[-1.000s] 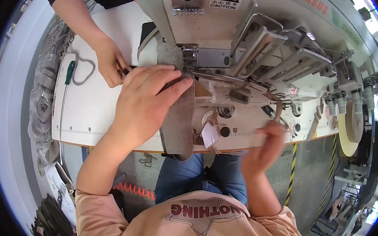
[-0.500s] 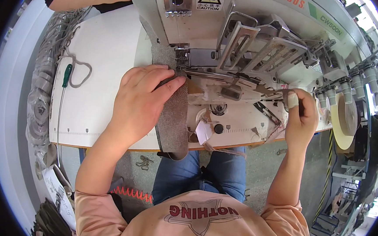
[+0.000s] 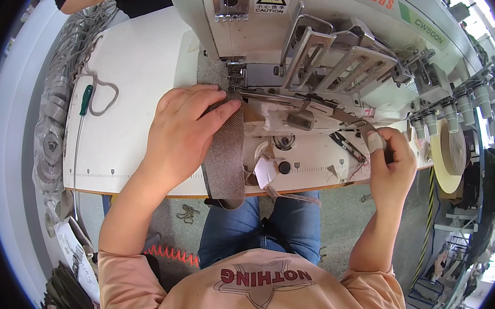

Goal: Operate an industrial sewing machine to join pieces of fabric.

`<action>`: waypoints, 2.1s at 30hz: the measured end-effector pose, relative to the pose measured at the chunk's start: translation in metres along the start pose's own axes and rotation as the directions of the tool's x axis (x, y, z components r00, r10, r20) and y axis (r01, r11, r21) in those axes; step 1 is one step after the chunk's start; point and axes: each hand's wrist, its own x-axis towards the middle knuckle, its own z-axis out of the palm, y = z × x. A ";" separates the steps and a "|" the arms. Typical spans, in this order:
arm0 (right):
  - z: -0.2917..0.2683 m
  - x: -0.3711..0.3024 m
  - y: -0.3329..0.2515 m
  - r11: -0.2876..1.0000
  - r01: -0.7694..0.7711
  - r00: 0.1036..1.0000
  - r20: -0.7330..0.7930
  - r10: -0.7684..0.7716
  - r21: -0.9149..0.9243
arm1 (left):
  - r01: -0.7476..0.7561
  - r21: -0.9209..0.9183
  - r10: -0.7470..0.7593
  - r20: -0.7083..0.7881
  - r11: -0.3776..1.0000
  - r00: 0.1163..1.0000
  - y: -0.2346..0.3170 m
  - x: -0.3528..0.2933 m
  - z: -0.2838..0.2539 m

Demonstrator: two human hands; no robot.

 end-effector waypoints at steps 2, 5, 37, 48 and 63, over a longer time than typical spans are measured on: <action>0.001 -0.004 0.002 1.000 0.002 1.000 0.012 -0.003 0.031 | 0.001 0.005 -0.001 -0.003 1.000 1.000 0.000 0.000 0.001; 0.005 -0.007 0.008 0.996 0.005 0.999 0.036 -0.008 0.091 | -0.007 0.011 0.007 -0.012 1.000 1.000 0.000 0.000 0.002; 0.138 -0.116 -0.053 0.495 -0.537 0.638 0.713 -0.290 0.683 | -0.017 0.040 0.016 0.009 0.999 1.000 -0.003 -0.004 0.003; 0.130 -0.102 -0.053 0.571 -0.589 0.561 0.798 -0.220 0.572 | -0.025 0.068 0.027 -0.030 0.997 0.999 -0.007 -0.003 0.007; 0.129 -0.081 -0.061 0.553 -0.554 0.630 0.748 -0.209 0.622 | -0.065 0.041 0.066 -0.017 0.997 0.998 -0.010 -0.004 0.007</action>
